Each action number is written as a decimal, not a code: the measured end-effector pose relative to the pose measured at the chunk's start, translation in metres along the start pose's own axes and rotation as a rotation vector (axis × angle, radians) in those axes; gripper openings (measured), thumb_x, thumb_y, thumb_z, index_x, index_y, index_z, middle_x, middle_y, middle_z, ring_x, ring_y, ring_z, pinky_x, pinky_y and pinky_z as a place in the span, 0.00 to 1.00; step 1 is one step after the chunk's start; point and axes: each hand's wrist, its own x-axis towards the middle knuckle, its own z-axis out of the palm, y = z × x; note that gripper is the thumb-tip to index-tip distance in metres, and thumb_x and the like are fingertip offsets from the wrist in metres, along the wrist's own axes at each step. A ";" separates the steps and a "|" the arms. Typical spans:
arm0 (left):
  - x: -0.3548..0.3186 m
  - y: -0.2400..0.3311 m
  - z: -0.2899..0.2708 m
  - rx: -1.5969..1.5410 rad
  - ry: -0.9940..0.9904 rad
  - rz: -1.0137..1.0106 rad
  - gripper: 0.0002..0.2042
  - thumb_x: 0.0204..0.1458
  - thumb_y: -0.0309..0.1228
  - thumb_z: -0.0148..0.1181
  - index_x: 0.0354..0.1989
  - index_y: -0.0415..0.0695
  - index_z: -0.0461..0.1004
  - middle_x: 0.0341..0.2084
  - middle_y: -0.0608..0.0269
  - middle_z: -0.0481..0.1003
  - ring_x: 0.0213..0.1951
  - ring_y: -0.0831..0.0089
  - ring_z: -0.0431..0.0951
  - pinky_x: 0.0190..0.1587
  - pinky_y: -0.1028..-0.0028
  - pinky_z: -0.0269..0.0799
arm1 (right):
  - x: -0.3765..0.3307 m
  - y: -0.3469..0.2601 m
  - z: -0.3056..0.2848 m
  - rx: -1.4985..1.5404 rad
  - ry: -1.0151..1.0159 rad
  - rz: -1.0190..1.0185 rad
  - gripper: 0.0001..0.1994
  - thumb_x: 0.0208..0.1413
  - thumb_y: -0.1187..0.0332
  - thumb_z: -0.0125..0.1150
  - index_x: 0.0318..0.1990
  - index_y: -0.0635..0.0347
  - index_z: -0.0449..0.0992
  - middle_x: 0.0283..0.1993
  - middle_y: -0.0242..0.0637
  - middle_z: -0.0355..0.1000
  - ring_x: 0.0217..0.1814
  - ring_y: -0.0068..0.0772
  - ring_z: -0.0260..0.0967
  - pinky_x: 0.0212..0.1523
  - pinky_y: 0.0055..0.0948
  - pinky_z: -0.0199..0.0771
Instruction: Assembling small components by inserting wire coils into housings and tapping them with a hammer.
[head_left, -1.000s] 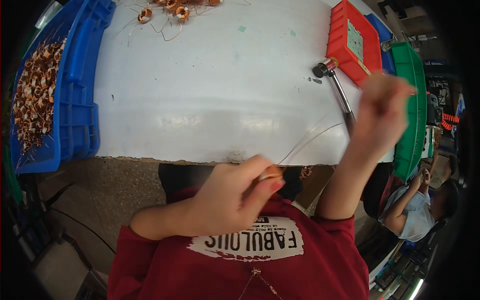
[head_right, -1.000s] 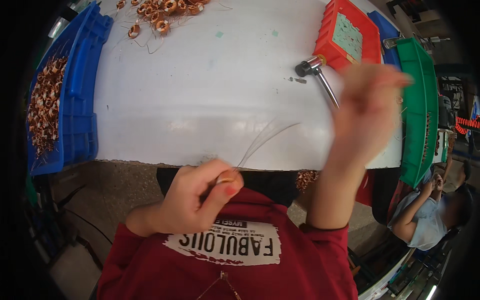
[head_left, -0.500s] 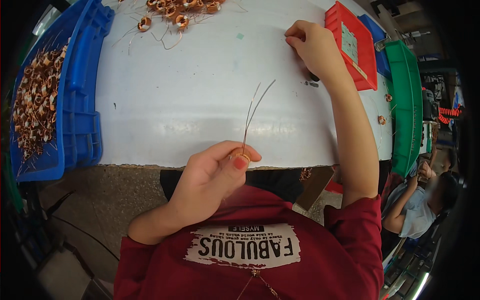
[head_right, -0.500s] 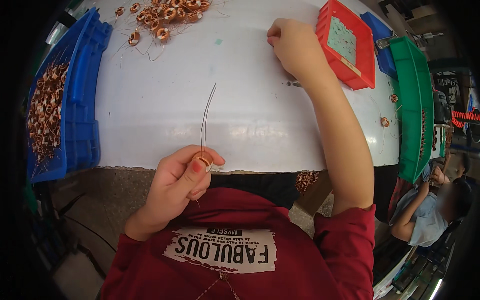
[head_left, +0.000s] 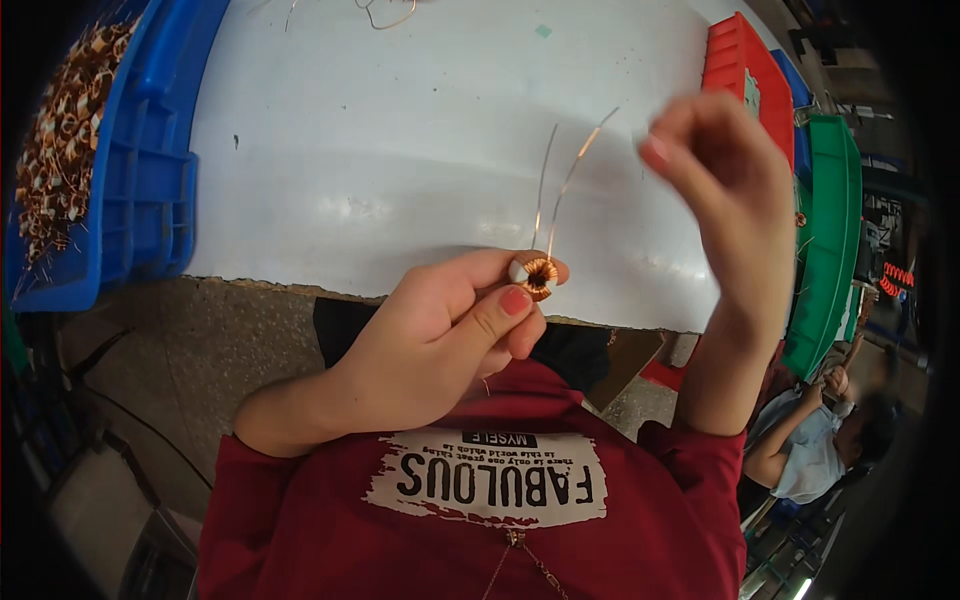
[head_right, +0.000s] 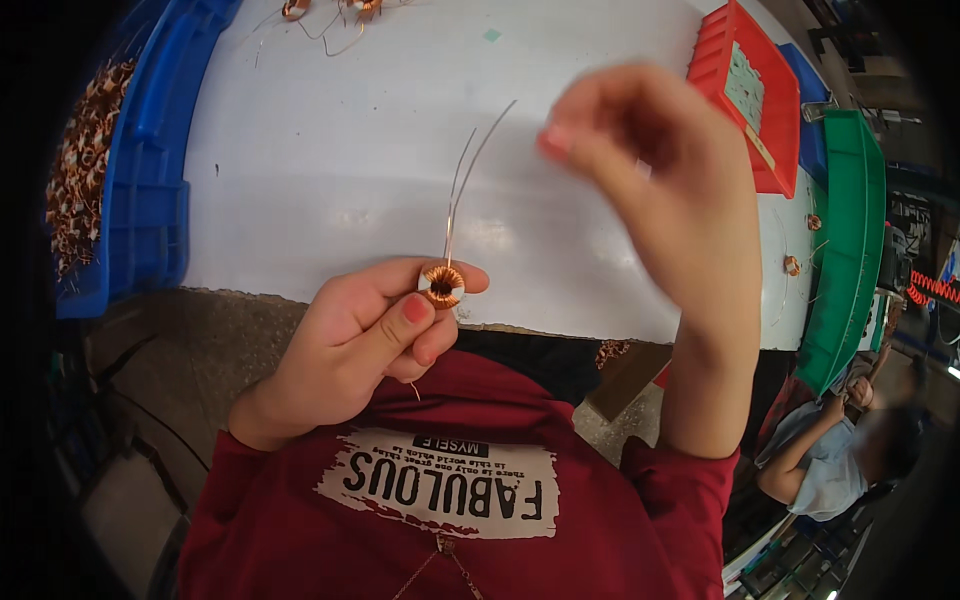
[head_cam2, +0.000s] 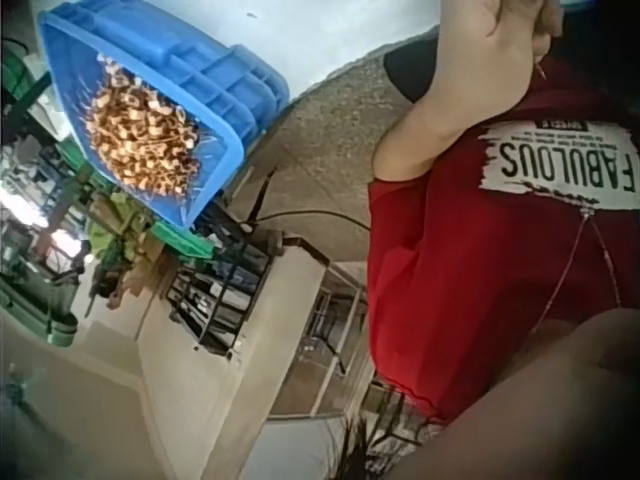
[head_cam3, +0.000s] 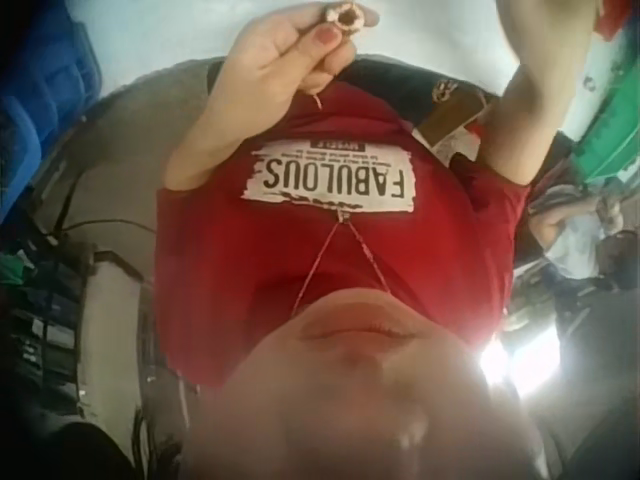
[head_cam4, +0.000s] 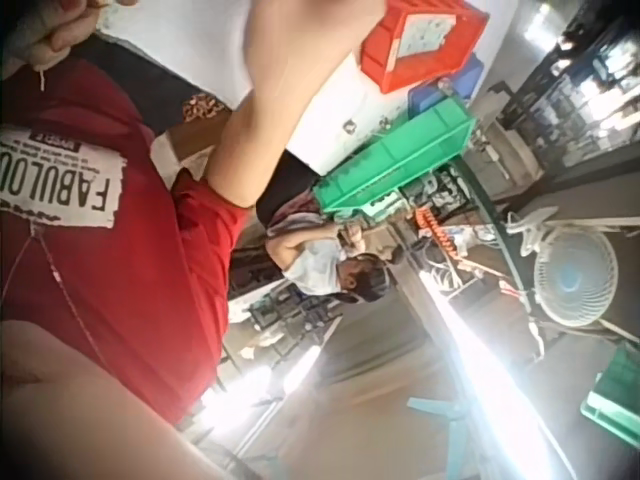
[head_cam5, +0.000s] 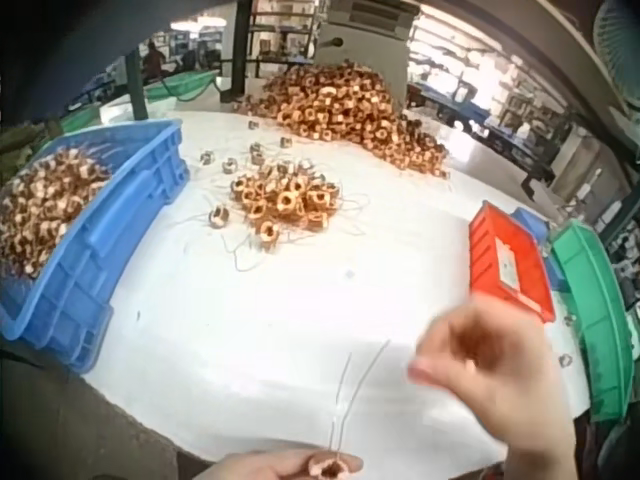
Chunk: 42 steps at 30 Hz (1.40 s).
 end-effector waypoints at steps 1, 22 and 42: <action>0.001 0.000 0.000 -0.009 0.001 -0.006 0.16 0.63 0.26 0.40 0.56 0.32 0.62 0.20 0.70 0.61 0.20 0.84 0.52 0.21 0.87 0.47 | -0.016 -0.003 0.002 0.067 -0.049 -0.019 0.06 0.44 0.80 0.61 0.31 0.63 0.73 0.29 0.35 0.69 0.31 0.26 0.63 0.34 0.22 0.64; 0.011 -0.007 0.007 0.105 -0.021 0.035 0.14 0.62 0.25 0.41 0.54 0.32 0.63 0.21 0.69 0.64 0.21 0.85 0.54 0.22 0.89 0.49 | -0.075 0.003 0.037 -0.349 0.014 -0.334 0.11 0.37 0.85 0.62 0.31 0.63 0.74 0.32 0.37 0.72 0.28 0.26 0.63 0.25 0.19 0.61; 0.006 -0.009 0.015 0.094 -0.051 0.226 0.14 0.61 0.25 0.44 0.53 0.32 0.64 0.24 0.63 0.69 0.25 0.83 0.63 0.25 0.87 0.58 | -0.085 0.001 0.018 -0.173 0.173 -0.109 0.07 0.46 0.79 0.58 0.35 0.65 0.75 0.34 0.37 0.68 0.32 0.27 0.62 0.33 0.21 0.62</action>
